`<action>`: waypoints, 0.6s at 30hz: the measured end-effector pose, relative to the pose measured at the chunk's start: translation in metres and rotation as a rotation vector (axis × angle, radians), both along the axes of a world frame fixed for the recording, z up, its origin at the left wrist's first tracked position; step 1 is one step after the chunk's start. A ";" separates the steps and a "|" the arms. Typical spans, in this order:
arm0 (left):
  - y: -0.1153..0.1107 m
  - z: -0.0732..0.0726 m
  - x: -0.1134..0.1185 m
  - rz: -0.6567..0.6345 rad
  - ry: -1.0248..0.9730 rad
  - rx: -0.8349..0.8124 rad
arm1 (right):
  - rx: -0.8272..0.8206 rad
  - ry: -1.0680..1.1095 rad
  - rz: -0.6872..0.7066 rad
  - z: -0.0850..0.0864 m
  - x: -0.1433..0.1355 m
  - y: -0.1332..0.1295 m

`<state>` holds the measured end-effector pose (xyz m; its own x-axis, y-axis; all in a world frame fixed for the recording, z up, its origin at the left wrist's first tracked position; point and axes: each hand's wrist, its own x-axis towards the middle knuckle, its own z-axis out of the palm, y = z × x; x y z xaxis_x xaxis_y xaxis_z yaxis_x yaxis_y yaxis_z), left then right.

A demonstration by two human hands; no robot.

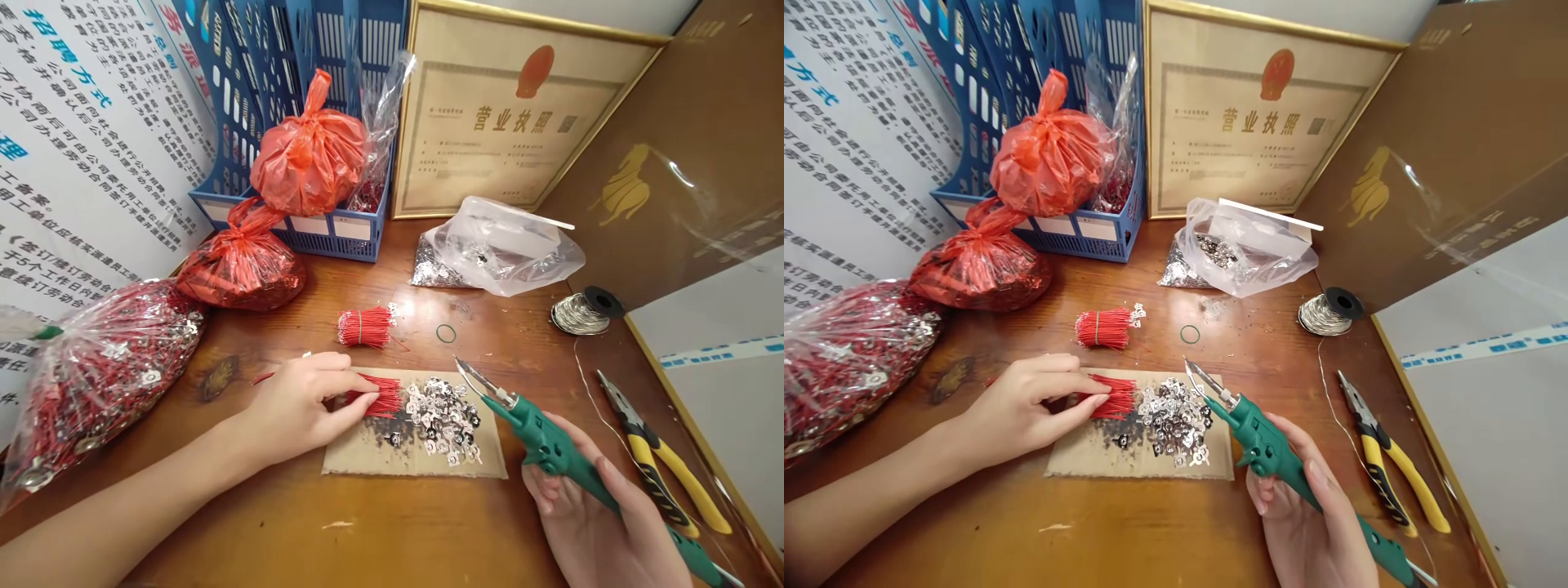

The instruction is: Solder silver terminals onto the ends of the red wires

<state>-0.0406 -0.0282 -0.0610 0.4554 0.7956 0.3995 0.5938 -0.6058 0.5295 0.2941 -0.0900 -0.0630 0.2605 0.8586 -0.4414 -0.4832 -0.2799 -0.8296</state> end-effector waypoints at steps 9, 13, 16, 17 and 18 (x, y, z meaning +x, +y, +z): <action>-0.003 0.002 0.002 0.015 -0.062 0.010 | 0.005 0.003 0.005 -0.002 0.000 -0.001; -0.007 0.013 -0.002 -0.008 -0.008 0.015 | 0.048 -0.081 0.013 -0.001 -0.001 -0.005; -0.011 0.021 -0.007 -0.111 0.124 -0.007 | 0.101 -0.166 0.080 -0.002 -0.001 -0.009; -0.012 0.022 -0.009 -0.134 0.158 -0.002 | 0.121 -0.180 0.106 -0.002 -0.001 -0.011; -0.014 0.023 -0.010 -0.147 0.180 0.005 | 0.130 -0.190 0.127 -0.003 0.000 -0.013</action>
